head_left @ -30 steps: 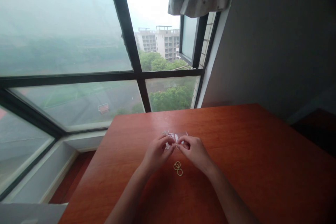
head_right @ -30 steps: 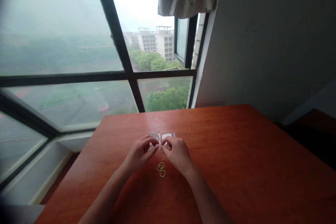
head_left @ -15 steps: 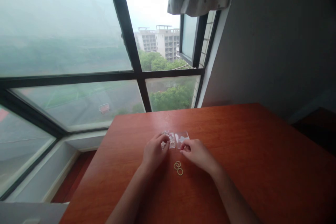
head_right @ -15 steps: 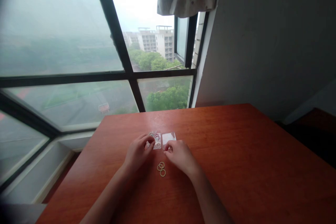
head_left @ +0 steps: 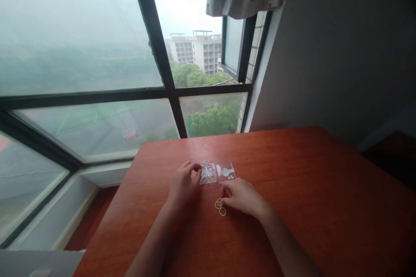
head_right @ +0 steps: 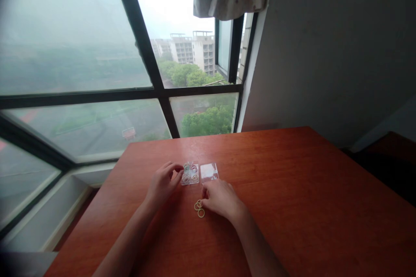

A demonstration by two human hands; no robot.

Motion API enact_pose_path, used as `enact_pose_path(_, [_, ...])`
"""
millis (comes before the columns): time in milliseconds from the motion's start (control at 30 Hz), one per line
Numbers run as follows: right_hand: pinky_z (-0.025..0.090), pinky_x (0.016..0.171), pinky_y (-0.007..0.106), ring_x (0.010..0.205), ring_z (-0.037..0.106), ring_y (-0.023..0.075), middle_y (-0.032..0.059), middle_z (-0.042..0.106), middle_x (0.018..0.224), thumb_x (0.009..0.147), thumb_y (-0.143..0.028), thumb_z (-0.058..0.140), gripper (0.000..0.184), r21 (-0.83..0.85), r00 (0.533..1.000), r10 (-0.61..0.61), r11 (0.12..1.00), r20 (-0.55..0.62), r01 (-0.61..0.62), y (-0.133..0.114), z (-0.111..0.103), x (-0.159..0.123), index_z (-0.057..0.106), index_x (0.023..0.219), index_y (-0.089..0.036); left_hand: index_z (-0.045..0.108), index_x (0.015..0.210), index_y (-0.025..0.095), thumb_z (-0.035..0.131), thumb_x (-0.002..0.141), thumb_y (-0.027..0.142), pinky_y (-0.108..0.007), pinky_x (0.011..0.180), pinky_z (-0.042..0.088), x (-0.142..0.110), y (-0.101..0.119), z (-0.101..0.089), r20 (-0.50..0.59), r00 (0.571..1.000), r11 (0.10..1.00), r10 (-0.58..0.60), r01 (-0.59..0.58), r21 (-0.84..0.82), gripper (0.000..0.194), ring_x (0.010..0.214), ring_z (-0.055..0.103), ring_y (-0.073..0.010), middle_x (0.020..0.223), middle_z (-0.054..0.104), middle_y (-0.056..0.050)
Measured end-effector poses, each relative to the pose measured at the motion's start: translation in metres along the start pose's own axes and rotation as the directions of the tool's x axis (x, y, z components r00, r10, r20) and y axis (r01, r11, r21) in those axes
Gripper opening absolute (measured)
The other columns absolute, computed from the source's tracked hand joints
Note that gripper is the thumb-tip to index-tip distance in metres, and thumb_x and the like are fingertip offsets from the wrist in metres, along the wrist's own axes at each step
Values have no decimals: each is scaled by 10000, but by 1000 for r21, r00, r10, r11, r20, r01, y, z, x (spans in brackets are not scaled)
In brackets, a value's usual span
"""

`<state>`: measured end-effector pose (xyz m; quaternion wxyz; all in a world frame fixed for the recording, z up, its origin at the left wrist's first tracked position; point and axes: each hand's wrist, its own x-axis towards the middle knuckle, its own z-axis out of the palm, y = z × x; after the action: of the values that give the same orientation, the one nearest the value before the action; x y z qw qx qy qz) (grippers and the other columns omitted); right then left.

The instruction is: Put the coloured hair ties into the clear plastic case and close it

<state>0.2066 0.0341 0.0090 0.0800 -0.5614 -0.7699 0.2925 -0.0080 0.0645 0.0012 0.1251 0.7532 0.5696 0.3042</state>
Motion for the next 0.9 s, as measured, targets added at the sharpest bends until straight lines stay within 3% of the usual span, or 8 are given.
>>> enact_pose_path(500, [280,533,214,661,579,123,-10,694,725,709,-257,672,60,28,997,-71,997,41,70,8,4,5,705,731,-212,662,843,193,519,824,217,-266,651,441,1,-3,-3,35,999,1000,15,-15,-8,147,705,583,-158,854,660,-36])
enact_pose_path(700, [314,562,212,638,559,120,-5,676,703,773,-290,656,95,111,990,-36,993,-134,51,7,4,11,698,765,-205,648,839,199,519,852,240,-252,650,423,0,4,-4,39,998,998,51,-50,-26,136,724,577,-154,843,643,-26])
enact_pose_path(900, [333,567,209,615,548,122,-8,639,658,795,-309,641,128,191,958,-31,978,-284,89,8,3,15,679,750,-195,650,860,193,521,874,263,-226,617,407,-4,22,2,156,977,982,145,-122,-144,148,681,549,-127,841,634,-27])
